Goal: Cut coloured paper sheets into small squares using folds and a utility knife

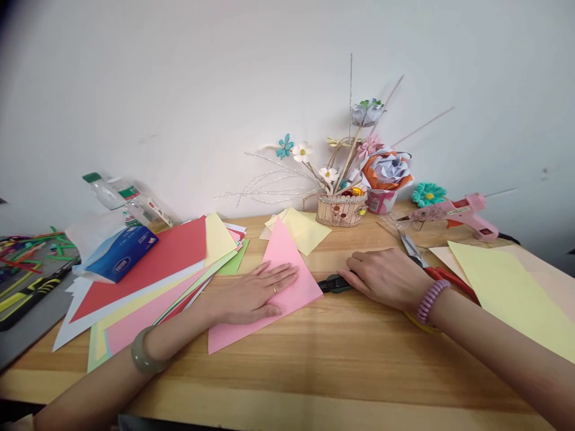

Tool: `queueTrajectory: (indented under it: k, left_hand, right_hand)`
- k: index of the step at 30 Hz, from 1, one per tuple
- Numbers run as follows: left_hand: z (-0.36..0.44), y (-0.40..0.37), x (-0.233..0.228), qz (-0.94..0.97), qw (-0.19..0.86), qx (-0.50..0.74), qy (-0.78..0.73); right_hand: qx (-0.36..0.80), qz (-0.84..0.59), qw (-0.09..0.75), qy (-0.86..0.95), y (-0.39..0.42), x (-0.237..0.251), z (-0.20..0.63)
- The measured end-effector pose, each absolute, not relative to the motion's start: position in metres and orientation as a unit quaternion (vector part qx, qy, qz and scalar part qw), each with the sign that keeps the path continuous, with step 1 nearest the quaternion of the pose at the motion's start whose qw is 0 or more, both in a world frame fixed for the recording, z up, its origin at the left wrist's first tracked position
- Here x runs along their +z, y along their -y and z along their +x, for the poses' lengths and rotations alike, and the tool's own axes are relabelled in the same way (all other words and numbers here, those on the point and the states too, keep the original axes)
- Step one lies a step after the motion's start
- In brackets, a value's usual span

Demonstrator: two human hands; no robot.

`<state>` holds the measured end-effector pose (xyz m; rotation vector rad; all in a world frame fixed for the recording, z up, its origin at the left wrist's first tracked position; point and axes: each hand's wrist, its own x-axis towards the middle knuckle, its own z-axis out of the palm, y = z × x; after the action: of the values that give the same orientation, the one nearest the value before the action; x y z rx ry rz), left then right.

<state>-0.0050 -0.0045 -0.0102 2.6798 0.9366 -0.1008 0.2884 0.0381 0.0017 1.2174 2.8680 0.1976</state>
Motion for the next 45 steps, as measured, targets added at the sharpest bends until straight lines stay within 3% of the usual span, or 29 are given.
queueTrajectory:
  k: [19,45]
  left_hand:
    - [-0.0038,0.0039,-0.0113,0.928,0.158,-0.044,-0.335]
    - [-0.0041,0.0033,-0.0129,0.927,0.161,-0.037,-0.337]
  right_hand:
    - [0.012,0.410,0.053,-0.911,-0.0383,0.0013,0.2873]
    - [-0.008,0.413,0.042,-0.910,-0.0366,0.0008,0.2920]
